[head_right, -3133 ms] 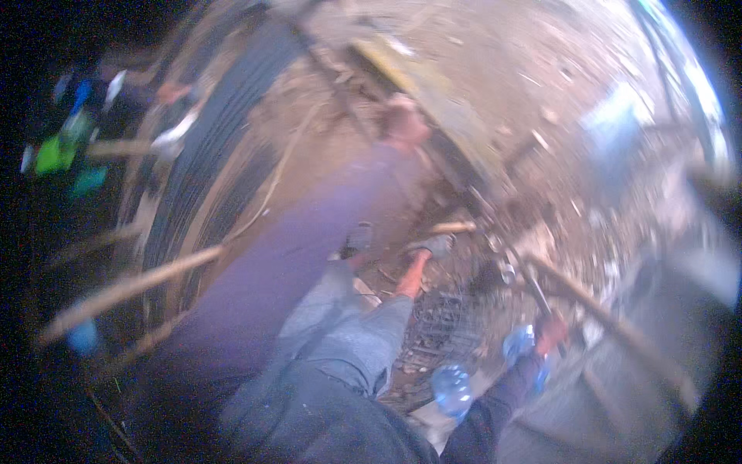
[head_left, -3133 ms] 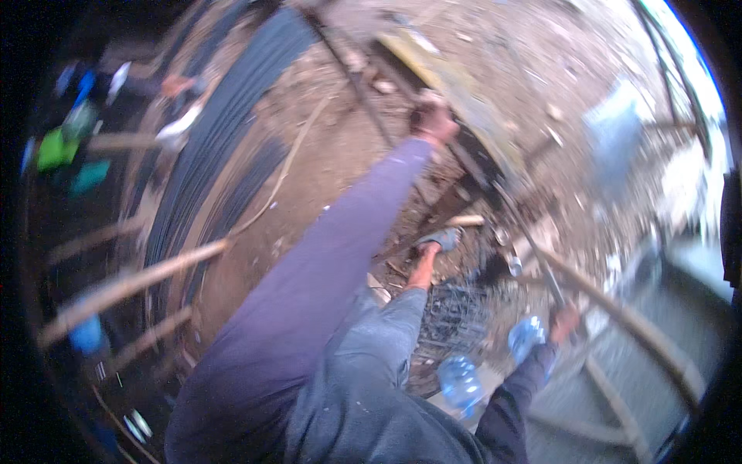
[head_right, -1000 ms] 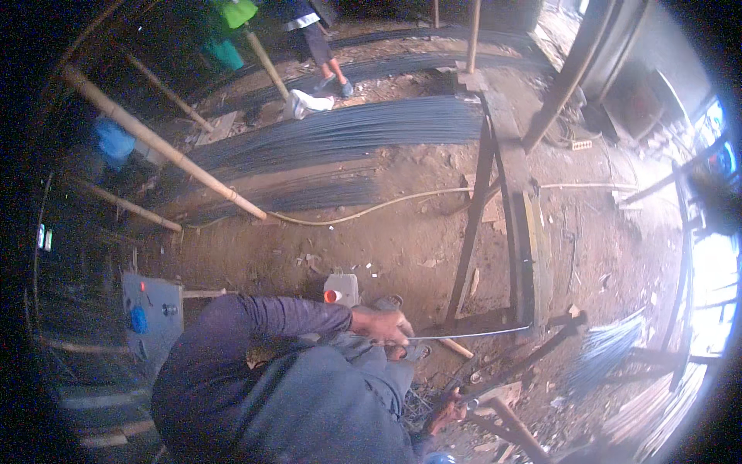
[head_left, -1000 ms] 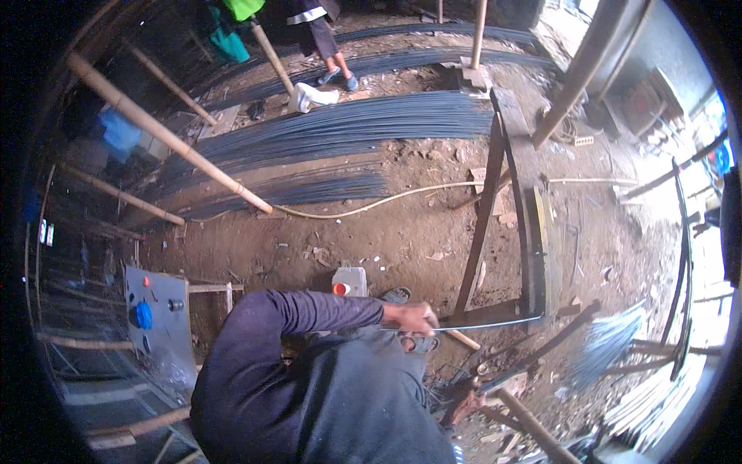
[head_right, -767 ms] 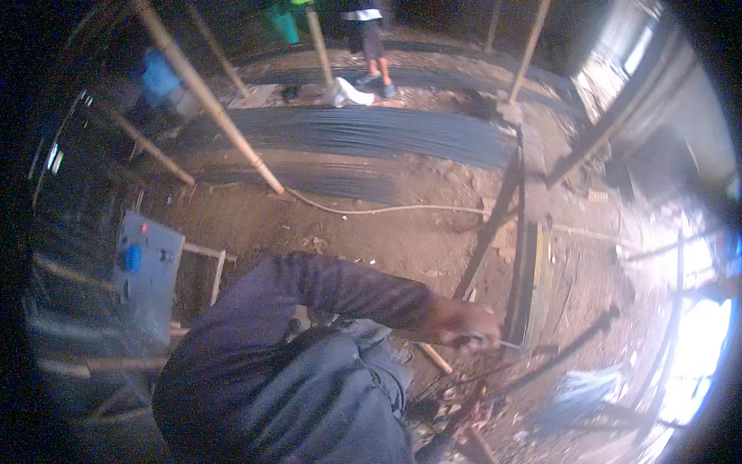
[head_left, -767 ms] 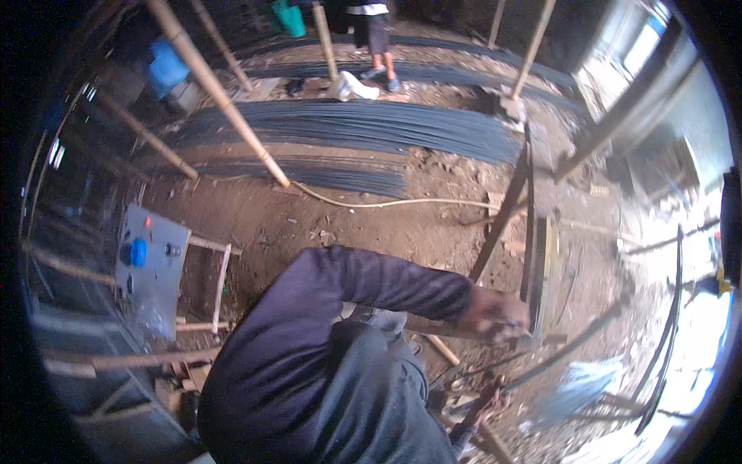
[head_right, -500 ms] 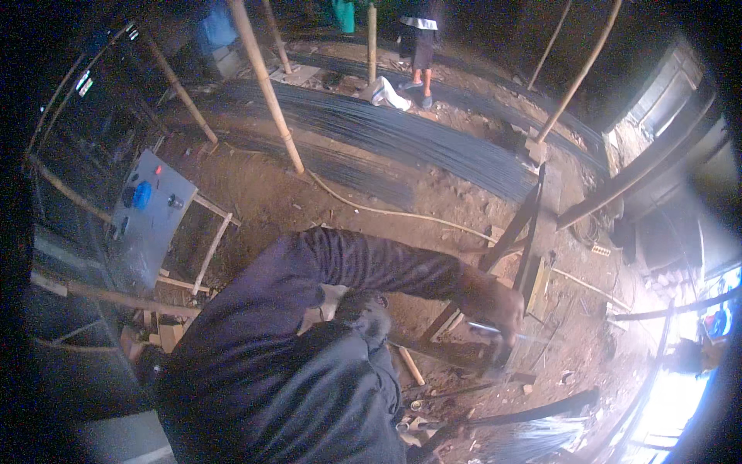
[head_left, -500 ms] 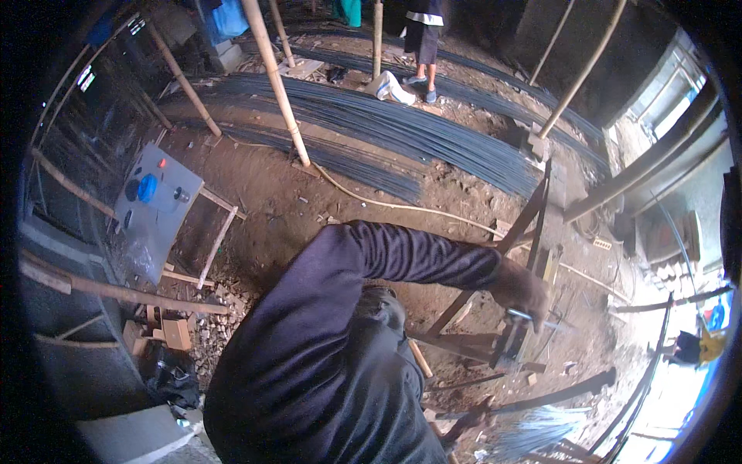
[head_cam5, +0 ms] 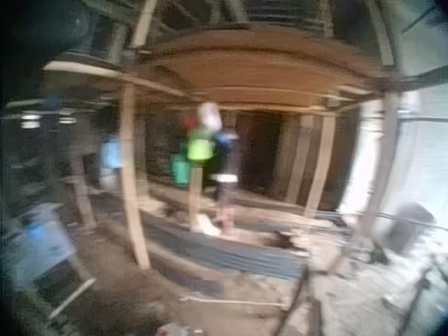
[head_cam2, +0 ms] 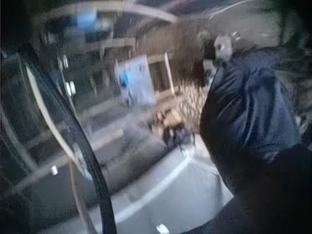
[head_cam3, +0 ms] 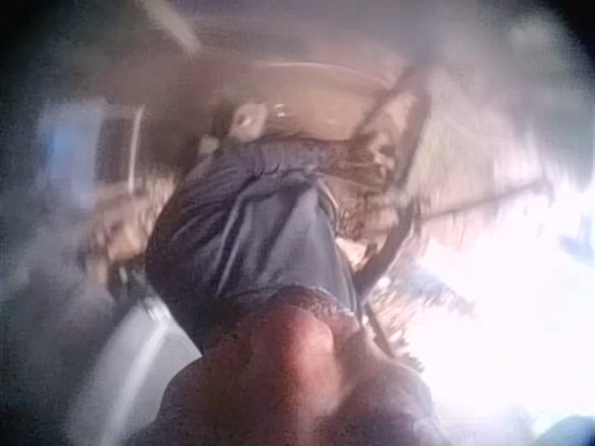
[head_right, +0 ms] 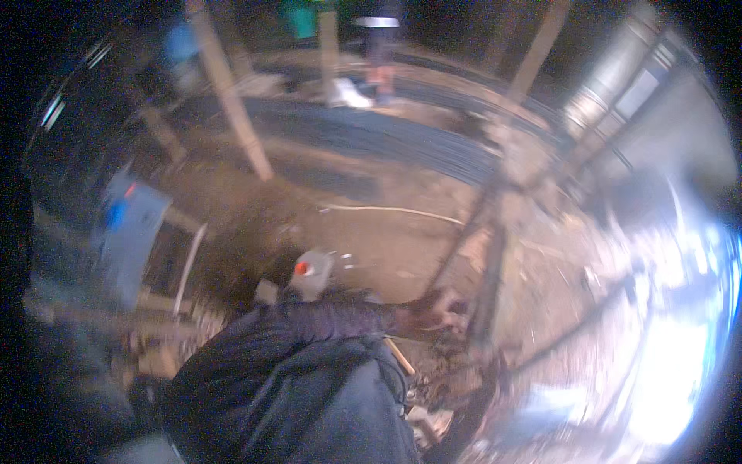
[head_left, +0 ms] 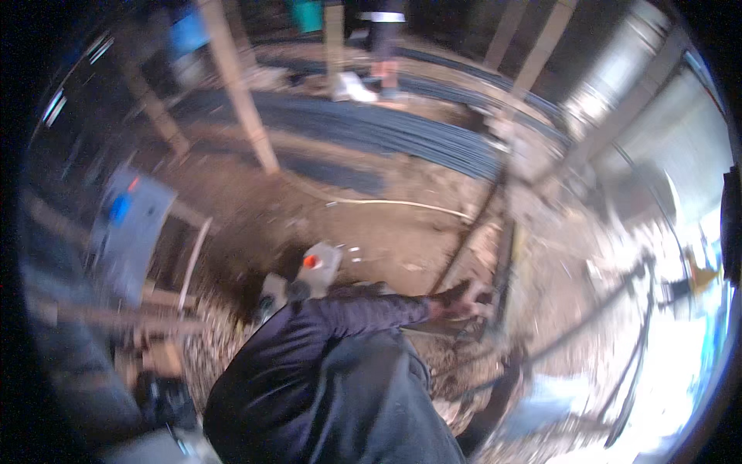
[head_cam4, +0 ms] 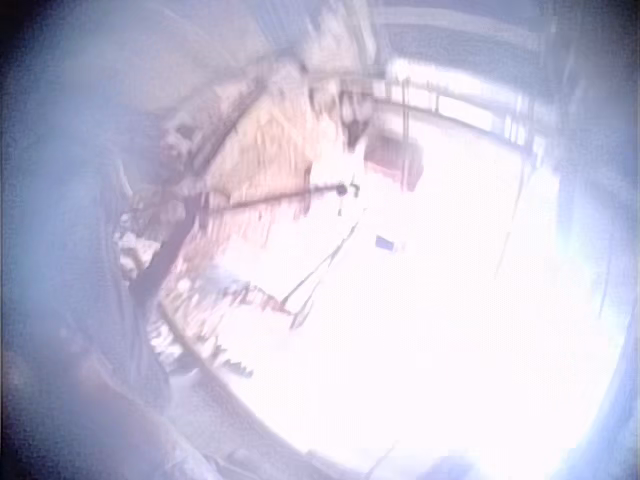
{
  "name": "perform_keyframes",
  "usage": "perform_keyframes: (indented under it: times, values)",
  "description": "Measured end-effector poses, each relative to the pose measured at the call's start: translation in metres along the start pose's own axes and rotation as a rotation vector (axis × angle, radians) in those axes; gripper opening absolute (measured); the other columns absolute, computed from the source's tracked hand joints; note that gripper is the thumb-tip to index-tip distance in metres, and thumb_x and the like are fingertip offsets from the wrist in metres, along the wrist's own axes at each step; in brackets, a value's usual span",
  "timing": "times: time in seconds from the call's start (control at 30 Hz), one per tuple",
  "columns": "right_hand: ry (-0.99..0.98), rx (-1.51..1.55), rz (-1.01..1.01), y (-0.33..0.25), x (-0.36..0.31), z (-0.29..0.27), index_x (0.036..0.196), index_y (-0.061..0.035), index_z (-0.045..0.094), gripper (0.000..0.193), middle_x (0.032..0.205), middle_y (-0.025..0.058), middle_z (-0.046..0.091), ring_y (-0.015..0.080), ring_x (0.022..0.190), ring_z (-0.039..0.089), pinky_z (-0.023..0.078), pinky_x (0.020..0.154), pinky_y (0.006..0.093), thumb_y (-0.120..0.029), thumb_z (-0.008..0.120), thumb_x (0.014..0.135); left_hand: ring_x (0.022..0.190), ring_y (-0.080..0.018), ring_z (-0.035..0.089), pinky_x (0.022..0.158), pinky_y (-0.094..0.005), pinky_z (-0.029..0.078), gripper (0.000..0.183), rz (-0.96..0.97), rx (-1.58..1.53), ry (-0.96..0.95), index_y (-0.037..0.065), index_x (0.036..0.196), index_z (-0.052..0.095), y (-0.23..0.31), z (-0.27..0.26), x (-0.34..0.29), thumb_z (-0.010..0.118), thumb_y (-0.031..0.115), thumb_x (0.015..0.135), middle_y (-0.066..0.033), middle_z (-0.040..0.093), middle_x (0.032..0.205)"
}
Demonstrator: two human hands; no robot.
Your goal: The person uses a manual rebar bender to bend steel rods into rectangular shapes. They repeatedly position each rod in the bender, apply force with a lever, and remove the bent piece to place it on the ground. The process continues with multiple rods throughout the clip.
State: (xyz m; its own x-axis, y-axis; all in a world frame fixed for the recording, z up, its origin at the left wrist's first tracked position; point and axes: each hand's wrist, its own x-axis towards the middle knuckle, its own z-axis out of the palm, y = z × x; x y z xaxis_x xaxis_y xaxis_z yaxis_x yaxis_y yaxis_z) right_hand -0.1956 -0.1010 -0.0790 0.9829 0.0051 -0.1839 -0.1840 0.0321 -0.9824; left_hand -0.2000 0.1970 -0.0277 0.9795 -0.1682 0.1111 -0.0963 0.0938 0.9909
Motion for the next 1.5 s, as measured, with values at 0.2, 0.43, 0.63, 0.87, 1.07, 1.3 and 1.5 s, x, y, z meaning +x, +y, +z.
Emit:
perform_keyframes:
  times: [0.2, 0.43, 0.63, 0.87, 1.07, 1.3, 1.5]
  values:
    - [0.057, -0.116, -0.2, -0.109, 0.006, 0.061, 0.121, 0.0007, 0.068, 0.036, 0.114, 0.0119, 0.071, 0.0199, 0.106, 0.066, 0.049, 0.096, 0.0334, -0.021, 0.069, 0.091, 0.077, -0.0164, 0.067, 0.071, -0.0341, 0.052, 0.02, -0.152, 0.217, -0.008, 0.001, 0.094, 0.065, -0.062, 0.071, 0.019, 0.069, 0.02, 0.087, -0.0093, 0.071, 0.081]
    - [0.226, -0.09, -0.159, -0.082, 0.062, 0.054, 0.123, 0.0029, 0.068, 0.044, 0.112, 0.0048, 0.07, 0.0121, 0.101, 0.061, 0.045, 0.092, 0.026, -0.023, 0.075, 0.088, 0.089, -0.0241, 0.071, 0.078, -0.0376, 0.054, 0.026, -0.014, 0.201, -0.079, 0.002, 0.106, 0.064, -0.12, 0.117, 0.043, 0.072, 0.019, 0.087, -0.0138, 0.071, 0.093]
    - [0.298, -0.029, -0.09, -0.074, 0.094, 0.039, 0.118, 0.0034, 0.069, 0.037, 0.102, 0.0021, 0.069, 0.0116, 0.098, 0.064, 0.048, 0.089, 0.0258, -0.017, 0.075, 0.088, 0.088, -0.0265, 0.073, 0.075, -0.0377, 0.055, 0.034, 0.235, 0.045, -0.289, 0.001, 0.11, 0.061, -0.133, 0.124, 0.076, 0.075, 0.018, 0.084, -0.0163, 0.07, 0.095]
    - [0.4, 0.001, 0.097, -0.082, 0.104, 0.037, 0.115, 0.0037, 0.067, 0.035, 0.086, 0.0014, 0.067, 0.0079, 0.073, 0.06, 0.047, 0.061, 0.0228, -0.016, 0.075, 0.088, 0.089, -0.0316, 0.071, 0.076, -0.0403, 0.055, 0.034, 0.244, -0.09, -0.724, 0.003, 0.111, 0.061, -0.148, 0.113, 0.122, 0.074, 0.016, 0.083, -0.0193, 0.07, 0.098]
    - [0.738, -0.217, 0.006, -0.056, 0.075, 0.046, 0.113, -0.0017, 0.07, 0.03, 0.08, -0.0035, 0.064, 0.0035, 0.069, 0.055, 0.043, 0.058, 0.02, -0.02, 0.076, 0.09, 0.094, -0.0356, 0.067, 0.081, -0.0429, 0.054, 0.038, 0.242, 0.265, -0.452, 0.001, 0.121, 0.057, -0.173, 0.07, 0.196, 0.069, 0.012, 0.087, -0.0187, 0.069, 0.101]
    - [0.677, -0.142, 0.054, -0.037, -0.009, 0.01, 0.11, -0.0015, 0.072, 0.026, 0.092, -0.0017, 0.068, 0.0059, 0.074, 0.059, 0.047, 0.065, 0.0209, -0.01, 0.077, 0.085, 0.127, -0.0366, 0.052, 0.108, -0.0426, 0.039, 0.057, 0.541, 0.558, -0.102, -0.001, 0.136, 0.05, -0.146, 0.002, 0.376, 0.064, 0.037, 0.096, -0.0228, 0.054, 0.136]
    - [0.614, -0.202, 0.245, 0.0, -0.025, -0.066, 0.118, -0.003, 0.069, 0.037, 0.076, -0.0022, 0.063, 0.0059, 0.06, 0.053, 0.042, 0.054, 0.0226, -0.022, 0.078, 0.087, 0.073, -0.0134, 0.056, 0.072, -0.0329, 0.048, 0.029, -0.07, 0.41, -0.524, 0.0, 0.092, 0.07, -0.16, 0.01, 0.327, 0.06, 0.026, 0.1, -0.0065, 0.063, 0.072]
